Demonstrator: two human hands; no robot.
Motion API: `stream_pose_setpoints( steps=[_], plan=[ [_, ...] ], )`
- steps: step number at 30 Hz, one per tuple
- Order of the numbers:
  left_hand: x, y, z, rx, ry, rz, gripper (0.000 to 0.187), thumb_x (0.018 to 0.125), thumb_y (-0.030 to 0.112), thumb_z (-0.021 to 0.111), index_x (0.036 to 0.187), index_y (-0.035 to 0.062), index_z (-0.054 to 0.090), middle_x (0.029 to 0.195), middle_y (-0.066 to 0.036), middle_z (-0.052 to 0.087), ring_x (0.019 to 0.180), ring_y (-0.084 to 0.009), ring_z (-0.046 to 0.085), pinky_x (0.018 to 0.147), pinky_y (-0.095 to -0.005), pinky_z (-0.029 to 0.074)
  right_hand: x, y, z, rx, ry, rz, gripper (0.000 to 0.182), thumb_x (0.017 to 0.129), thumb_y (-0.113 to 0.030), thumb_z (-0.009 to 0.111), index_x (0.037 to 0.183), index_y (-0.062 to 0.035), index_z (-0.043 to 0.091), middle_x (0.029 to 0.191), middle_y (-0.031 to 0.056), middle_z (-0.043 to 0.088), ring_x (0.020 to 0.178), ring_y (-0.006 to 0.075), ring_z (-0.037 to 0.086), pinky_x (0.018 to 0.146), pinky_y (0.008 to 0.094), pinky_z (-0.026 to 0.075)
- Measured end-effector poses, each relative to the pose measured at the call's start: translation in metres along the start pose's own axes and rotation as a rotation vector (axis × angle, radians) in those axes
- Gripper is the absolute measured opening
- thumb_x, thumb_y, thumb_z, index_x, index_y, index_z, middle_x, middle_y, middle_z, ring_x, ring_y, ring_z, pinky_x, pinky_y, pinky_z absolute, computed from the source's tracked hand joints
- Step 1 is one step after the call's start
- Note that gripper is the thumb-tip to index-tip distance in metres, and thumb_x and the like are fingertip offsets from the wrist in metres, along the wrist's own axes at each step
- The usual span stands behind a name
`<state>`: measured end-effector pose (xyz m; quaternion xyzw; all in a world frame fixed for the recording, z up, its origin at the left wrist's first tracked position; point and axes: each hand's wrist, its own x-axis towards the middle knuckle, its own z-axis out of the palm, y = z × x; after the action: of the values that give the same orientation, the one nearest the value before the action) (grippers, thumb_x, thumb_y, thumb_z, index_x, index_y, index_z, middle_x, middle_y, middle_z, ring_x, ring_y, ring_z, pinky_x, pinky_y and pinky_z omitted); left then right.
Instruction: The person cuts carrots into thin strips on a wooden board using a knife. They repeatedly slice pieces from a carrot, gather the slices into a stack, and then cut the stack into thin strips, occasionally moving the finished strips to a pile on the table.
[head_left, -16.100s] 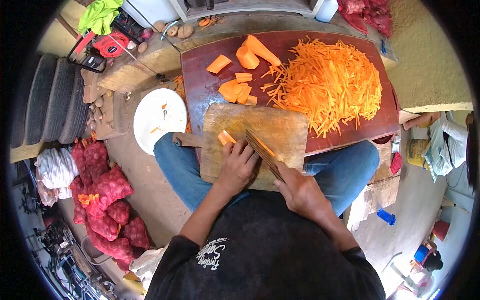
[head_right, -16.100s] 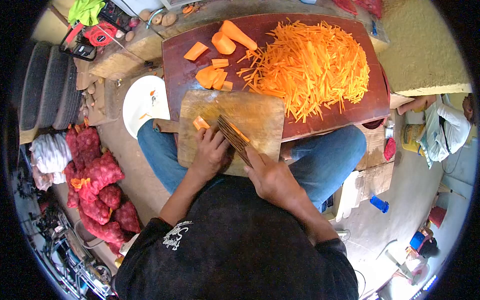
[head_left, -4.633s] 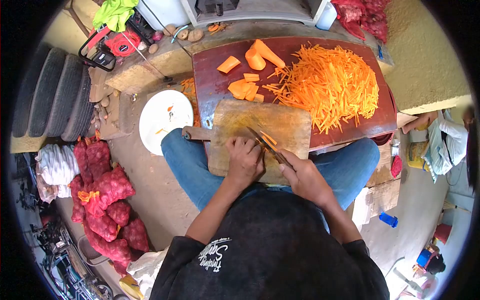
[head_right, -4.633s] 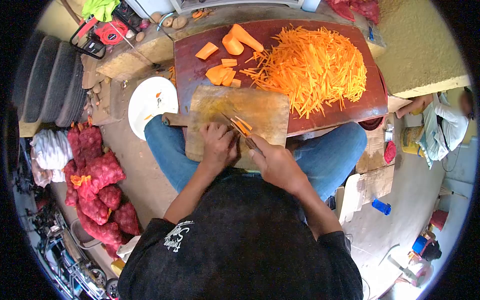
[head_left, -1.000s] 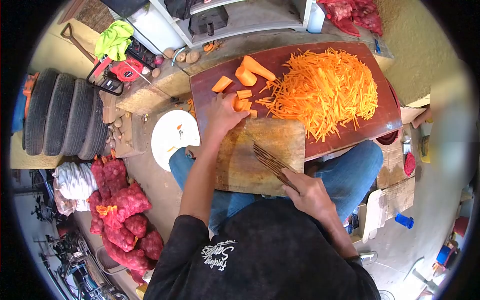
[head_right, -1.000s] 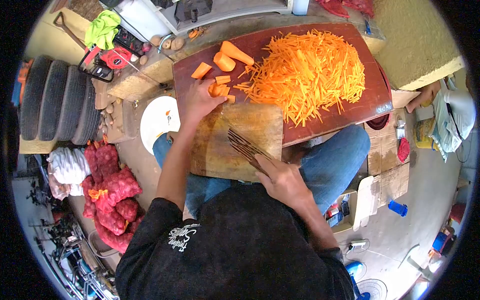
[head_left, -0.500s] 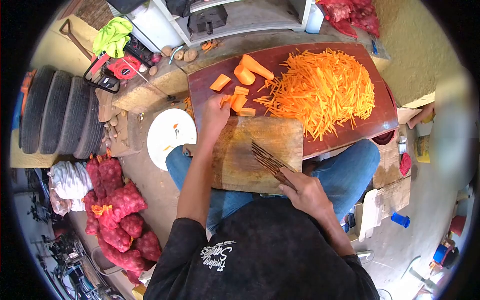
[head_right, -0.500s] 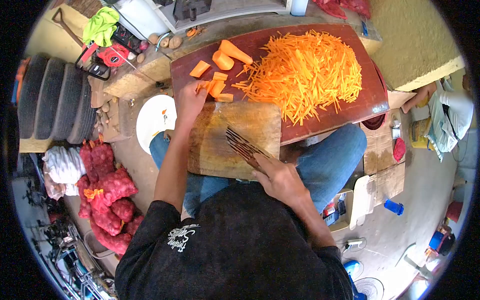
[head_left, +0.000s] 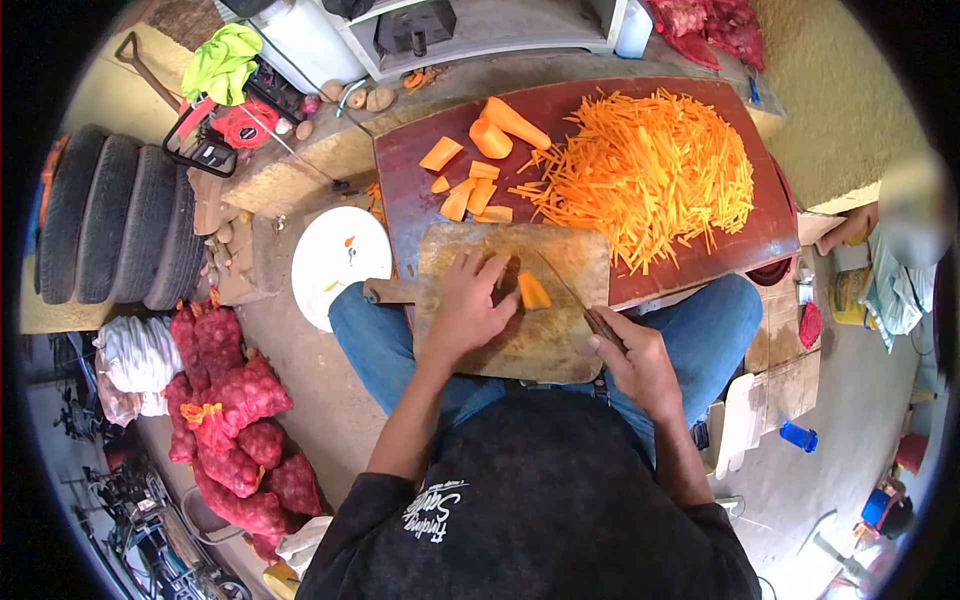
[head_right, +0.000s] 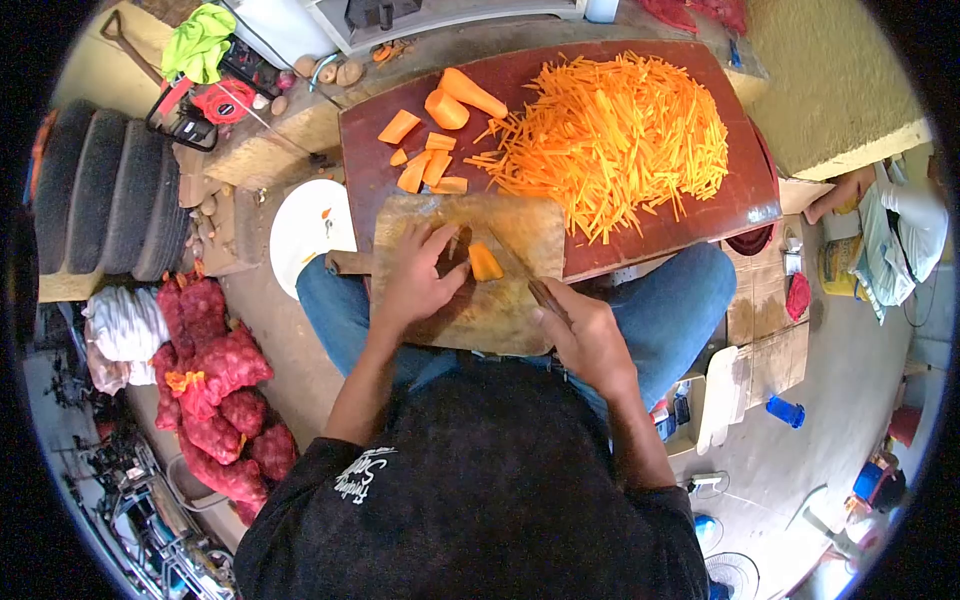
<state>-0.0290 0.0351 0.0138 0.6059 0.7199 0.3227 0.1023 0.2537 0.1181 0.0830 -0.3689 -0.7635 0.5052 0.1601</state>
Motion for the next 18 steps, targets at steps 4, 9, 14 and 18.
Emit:
stream_pose_setpoints(
  steps=[4, 9, 14, 18],
  plan=[
    [-0.002, -0.012, -0.006, -0.049, -0.128, 0.094, 0.052, 0.083, 0.014, 0.084, 0.132, 0.001, 0.074, 0.125, -0.021, 0.066, 0.117, -0.0444, 0.061, 0.101, -0.0516, 0.053, 0.008, -0.002, 0.003, -0.01, -0.015, -0.032, 0.041, 0.105, -0.008, 0.076, 0.142, 0.0069, 0.068, 0.116, 0.0284, 0.079, 0.106, 0.0343, 0.081, 0.093, 0.0394, 0.06],
    [-0.016, 0.007, 0.01, 0.062, -0.061, 0.256, 0.035, 0.084, 0.014, 0.083, 0.118, 0.0047, 0.078, 0.115, -0.017, 0.065, 0.107, -0.0397, 0.062, 0.09, -0.0499, 0.053, 0.018, -0.003, 0.015, -0.048, -0.099, -0.08, 0.039, 0.108, -0.012, 0.072, 0.142, 0.0062, 0.067, 0.118, 0.0303, 0.077, 0.108, 0.0451, 0.079, 0.093, 0.0436, 0.061],
    [-0.027, 0.022, 0.018, 0.064, -0.017, 0.224, 0.029, 0.088, 0.01, 0.082, 0.116, 0.004, 0.078, 0.113, -0.016, 0.063, 0.103, -0.0372, 0.06, 0.087, -0.0491, 0.051, 0.013, -0.004, 0.02, -0.184, -0.162, -0.128, 0.041, 0.109, -0.016, 0.07, 0.143, 0.0057, 0.065, 0.115, 0.034, 0.075, 0.107, 0.0529, 0.074, 0.089, 0.0524, 0.06],
    [-0.033, 0.028, 0.014, 0.093, -0.038, 0.207, 0.03, 0.089, 0.009, 0.082, 0.117, 0.0031, 0.078, 0.112, -0.016, 0.063, 0.103, -0.0362, 0.06, 0.088, -0.0488, 0.05, 0.007, -0.01, 0.014, -0.17, -0.176, -0.125, 0.041, 0.109, -0.015, 0.071, 0.144, 0.0062, 0.066, 0.117, 0.0333, 0.076, 0.108, 0.0524, 0.074, 0.09, 0.0511, 0.06]
  ],
)
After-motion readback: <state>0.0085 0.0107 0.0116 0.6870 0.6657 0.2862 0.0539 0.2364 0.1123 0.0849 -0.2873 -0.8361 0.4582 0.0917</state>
